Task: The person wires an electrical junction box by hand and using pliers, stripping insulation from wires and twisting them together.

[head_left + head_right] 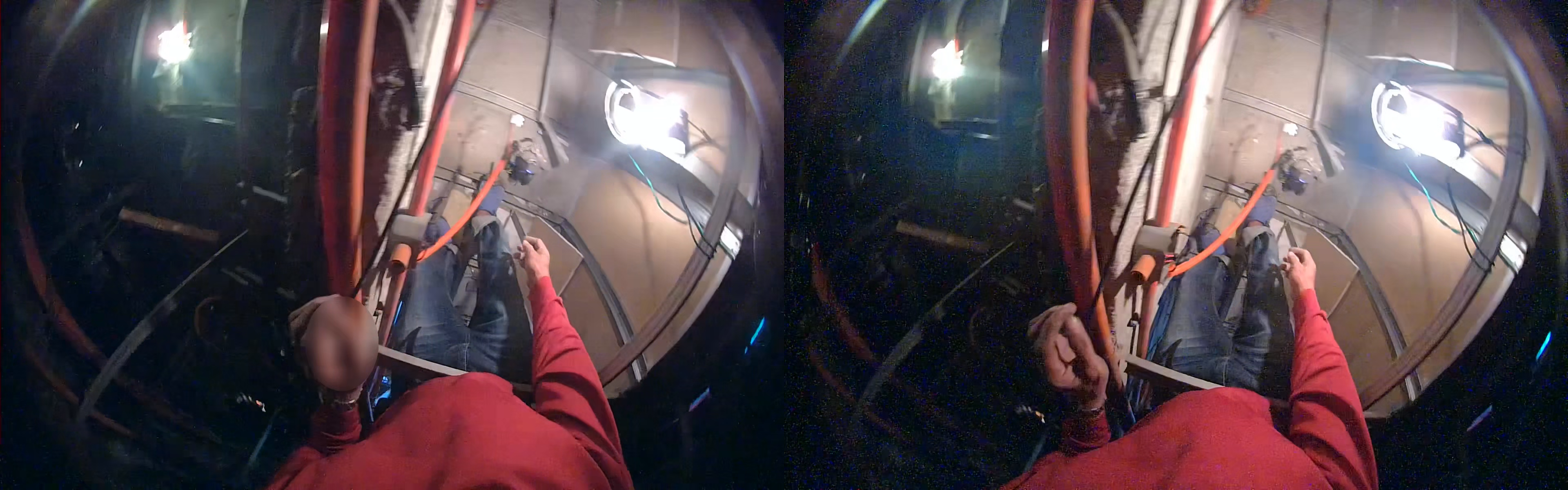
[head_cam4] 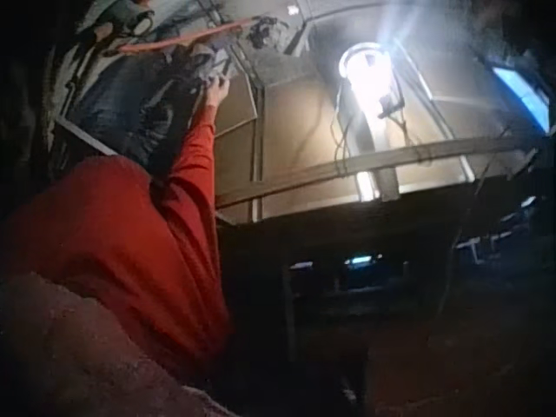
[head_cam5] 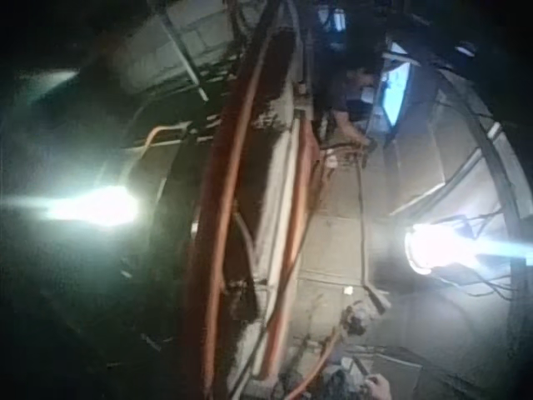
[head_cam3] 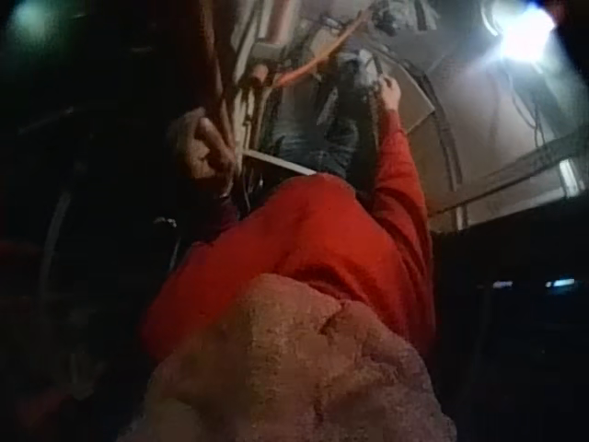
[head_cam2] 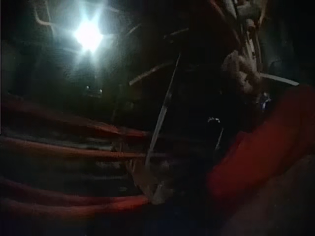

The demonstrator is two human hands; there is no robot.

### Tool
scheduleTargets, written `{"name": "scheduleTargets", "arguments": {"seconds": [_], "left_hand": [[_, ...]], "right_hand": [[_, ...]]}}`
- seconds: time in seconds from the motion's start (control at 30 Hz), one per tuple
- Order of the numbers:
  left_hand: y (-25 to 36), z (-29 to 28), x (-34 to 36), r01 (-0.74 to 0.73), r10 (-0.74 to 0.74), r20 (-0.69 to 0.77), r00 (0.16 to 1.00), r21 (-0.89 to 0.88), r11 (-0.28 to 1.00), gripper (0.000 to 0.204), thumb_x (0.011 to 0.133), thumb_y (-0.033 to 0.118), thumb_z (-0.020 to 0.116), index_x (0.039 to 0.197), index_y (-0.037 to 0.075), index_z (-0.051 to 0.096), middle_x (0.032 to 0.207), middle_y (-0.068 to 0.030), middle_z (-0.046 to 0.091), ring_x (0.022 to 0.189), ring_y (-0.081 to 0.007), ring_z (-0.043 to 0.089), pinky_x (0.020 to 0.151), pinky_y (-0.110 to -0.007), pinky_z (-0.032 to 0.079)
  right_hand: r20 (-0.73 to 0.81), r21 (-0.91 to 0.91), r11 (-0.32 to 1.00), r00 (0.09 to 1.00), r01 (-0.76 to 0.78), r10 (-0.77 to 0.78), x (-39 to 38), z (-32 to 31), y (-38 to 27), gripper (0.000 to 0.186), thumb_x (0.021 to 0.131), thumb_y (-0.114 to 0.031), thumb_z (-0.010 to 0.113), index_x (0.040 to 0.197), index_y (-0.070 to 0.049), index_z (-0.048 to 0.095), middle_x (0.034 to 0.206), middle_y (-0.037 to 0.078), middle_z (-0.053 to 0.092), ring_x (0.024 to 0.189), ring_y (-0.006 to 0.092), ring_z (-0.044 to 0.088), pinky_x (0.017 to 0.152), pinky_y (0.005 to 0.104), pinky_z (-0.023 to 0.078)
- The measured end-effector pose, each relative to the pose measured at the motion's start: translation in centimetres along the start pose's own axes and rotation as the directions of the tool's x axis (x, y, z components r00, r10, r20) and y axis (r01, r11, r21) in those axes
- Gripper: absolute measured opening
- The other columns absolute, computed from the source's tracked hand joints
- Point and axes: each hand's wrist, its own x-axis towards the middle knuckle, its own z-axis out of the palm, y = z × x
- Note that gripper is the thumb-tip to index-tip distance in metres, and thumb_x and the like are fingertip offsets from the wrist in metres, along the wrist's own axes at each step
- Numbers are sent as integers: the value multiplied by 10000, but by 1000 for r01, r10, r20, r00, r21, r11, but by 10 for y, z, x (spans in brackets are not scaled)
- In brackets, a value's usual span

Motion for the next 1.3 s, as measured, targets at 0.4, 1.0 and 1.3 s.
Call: {"name": "scheduleTargets", "arguments": {"seconds": [0.4,1.0,1.3], "left_hand": [[91,191,-20,-250,482,663,573,-418,873,239,926,160,648,1139,60,611,1006,-132,635,931,-302,622,828,-420,500],[36,402,-60,500,-64,854,516,-240,832,298,979,220,577,1166,-5,637,1100,-217,671,946,-337,673,870,-429,517],[40,520,-96,754,-157,878,453,-282,594,259,994,193,589,1157,-1,645,975,-65,698,833,-144,668,721,-283,519]], "right_hand": [[-68,4,999,997,39,-39,52,13,6,172,939,-105,628,1071,6,633,914,90,659,757,172,643,660,325,567],[-237,102,995,971,15,10,153,-35,2,157,919,-105,622,1045,-12,635,875,75,665,699,153,634,643,313,518],[-216,61,998,975,-31,44,209,-37,14,176,901,-112,623,1042,-8,636,882,81,665,733,162,644,617,306,526]]}}
